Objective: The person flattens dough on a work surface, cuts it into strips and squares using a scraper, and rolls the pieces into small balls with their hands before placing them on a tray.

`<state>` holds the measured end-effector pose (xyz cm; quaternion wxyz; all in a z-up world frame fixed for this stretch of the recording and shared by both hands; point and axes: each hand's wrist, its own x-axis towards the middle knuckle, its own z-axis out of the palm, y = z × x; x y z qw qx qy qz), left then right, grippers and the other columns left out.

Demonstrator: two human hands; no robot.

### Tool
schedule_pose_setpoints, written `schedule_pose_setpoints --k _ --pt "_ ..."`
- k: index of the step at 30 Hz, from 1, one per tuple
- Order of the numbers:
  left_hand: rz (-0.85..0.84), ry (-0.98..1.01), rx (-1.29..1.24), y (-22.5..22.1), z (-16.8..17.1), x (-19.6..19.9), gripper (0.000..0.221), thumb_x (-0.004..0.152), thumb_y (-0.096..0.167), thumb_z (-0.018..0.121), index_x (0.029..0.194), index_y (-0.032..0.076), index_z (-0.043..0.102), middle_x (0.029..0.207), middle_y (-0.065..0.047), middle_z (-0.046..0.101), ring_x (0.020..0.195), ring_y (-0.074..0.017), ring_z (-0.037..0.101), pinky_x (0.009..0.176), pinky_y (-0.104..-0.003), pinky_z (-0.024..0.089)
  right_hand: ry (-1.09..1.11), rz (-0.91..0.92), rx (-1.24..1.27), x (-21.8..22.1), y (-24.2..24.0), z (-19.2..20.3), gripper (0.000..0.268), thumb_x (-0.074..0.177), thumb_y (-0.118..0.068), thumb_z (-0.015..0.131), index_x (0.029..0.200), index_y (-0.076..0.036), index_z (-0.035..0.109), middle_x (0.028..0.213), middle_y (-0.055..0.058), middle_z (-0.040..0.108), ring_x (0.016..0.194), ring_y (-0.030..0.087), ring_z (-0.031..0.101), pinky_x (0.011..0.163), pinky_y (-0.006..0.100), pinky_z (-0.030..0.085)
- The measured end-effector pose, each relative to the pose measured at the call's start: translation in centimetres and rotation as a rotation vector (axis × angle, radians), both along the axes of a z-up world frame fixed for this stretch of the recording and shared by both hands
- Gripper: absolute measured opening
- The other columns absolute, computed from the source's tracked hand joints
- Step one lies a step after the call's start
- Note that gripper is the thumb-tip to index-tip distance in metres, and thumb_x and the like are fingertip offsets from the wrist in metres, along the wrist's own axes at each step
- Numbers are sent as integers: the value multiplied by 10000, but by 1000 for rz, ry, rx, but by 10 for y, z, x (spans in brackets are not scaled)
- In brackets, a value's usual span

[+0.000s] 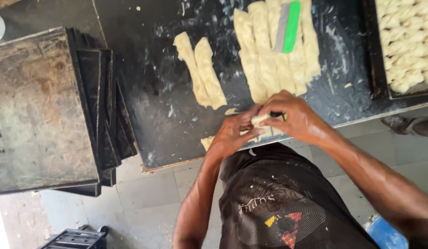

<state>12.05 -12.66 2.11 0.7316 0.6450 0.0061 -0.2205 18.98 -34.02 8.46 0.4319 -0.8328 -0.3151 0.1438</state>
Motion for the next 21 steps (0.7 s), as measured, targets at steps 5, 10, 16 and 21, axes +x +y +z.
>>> schedule_pose_setpoints --k 5,10,16,21 --pt "110 160 -358 15 -19 2 389 963 -11 542 1325 6 683 1205 -166 732 1060 -178 688 943 -335 583 -471 -23 -217 -49 34 3 449 756 -91 810 1186 -1 719 1101 123 688 972 310 617 860 455 516" --pt "30 -67 -161 34 -13 -25 296 1081 14 566 1354 40 679 1384 -134 689 1223 -173 637 1008 -320 552 -270 -133 -20 -59 42 -8 384 820 -99 829 1168 -93 666 1051 63 659 998 237 644 839 344 563" --pt "163 -47 -446 34 18 -20 269 989 32 708 1239 108 644 1257 -100 686 1161 -190 720 994 -382 595 696 -293 346 -28 41 -14 370 837 9 742 1195 -77 710 1042 73 727 894 143 681 770 271 565" --pt "123 -388 446 42 31 -9 312 909 108 720 1215 53 741 1155 -174 782 928 -234 749 806 -346 591 484 -44 42 -23 48 -7 101 885 -2 738 980 -31 758 977 89 763 816 146 711 699 269 608"
